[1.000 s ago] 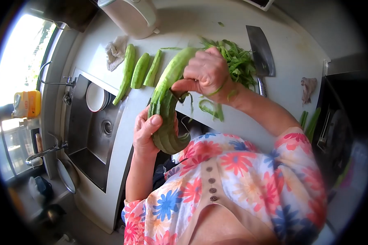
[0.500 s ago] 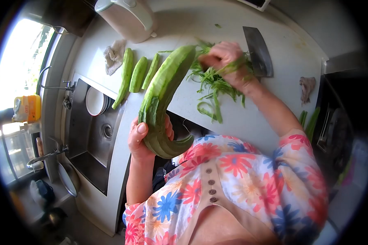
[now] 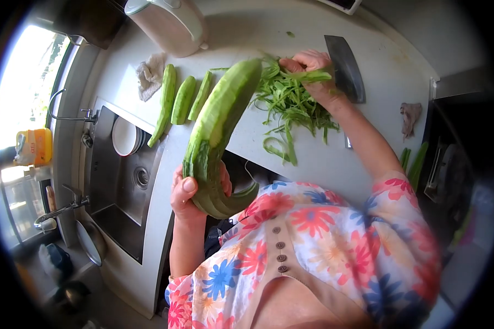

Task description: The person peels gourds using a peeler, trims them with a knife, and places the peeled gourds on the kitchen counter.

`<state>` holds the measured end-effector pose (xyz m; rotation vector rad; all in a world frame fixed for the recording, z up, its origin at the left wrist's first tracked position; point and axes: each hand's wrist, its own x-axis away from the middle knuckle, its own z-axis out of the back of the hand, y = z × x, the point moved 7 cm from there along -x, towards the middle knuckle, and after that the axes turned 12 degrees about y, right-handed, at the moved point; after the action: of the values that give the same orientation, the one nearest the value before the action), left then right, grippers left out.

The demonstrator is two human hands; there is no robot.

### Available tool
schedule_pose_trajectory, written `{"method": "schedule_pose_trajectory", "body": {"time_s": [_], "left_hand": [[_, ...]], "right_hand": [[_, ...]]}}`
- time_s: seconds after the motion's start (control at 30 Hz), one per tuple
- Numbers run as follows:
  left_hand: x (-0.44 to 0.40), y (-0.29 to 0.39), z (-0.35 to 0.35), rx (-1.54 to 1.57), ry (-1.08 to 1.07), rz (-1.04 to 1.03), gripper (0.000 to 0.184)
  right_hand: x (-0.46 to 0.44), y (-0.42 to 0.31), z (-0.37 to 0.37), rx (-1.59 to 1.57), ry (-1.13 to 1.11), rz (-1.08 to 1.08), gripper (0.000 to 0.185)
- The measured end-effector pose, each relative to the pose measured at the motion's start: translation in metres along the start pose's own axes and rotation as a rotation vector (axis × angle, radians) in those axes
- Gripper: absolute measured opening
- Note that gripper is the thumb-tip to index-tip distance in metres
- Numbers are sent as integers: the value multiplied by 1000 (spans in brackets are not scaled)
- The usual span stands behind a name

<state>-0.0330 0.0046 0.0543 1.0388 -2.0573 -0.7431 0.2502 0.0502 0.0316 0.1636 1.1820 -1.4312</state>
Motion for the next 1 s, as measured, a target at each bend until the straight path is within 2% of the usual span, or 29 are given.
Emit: {"method": "schedule_pose_trajectory", "body": {"time_s": [0.03, 0.1, 0.13, 0.2, 0.3, 0.4, 0.47, 0.57, 0.7, 0.8, 0.93, 0.97, 1.0], "left_hand": [[-4, 2, -2, -45, -9, -15, 60], [-7, 2, -4, -72, 18, -2, 60], [-8, 1, -6, -86, 33, 9, 60], [-9, -1, -10, -91, 43, 13, 59], [-9, -4, -9, -128, 41, 20, 59], [-3, -5, -8, -115, 13, 43, 59], [-2, -5, -6, -86, -11, 57, 60], [-1, -9, 0, -25, -10, 61, 61], [-5, -2, 2, 10, 3, 31, 62], [-3, -1, 1, 8, -2, 29, 62], [-3, -3, -2, 33, -25, 48, 61], [-3, -7, -1, 26, -13, 70, 61], [-3, -10, 0, 22, 6, 87, 60]], "right_hand": [[-6, -12, 3, -72, 0, -40, 45], [-14, -65, 11, -143, 65, 132, 47], [-13, -81, 7, -150, 42, 152, 48], [-8, -112, 4, -89, 49, 301, 48], [-5, -109, 0, -83, 103, 351, 46], [-5, -50, -8, -2, 125, 186, 48], [4, 14, -11, 31, -6, -73, 49], [-6, -9, 4, 22, 43, 18, 37], [-14, -19, 8, -111, -13, -78, 34], [-16, -35, 7, -107, 61, -4, 49], [-10, -48, 2, -161, 140, 112, 43], [-6, -32, -8, -96, 100, 140, 41], [-1, -6, -12, -56, 68, 62, 29]]}}
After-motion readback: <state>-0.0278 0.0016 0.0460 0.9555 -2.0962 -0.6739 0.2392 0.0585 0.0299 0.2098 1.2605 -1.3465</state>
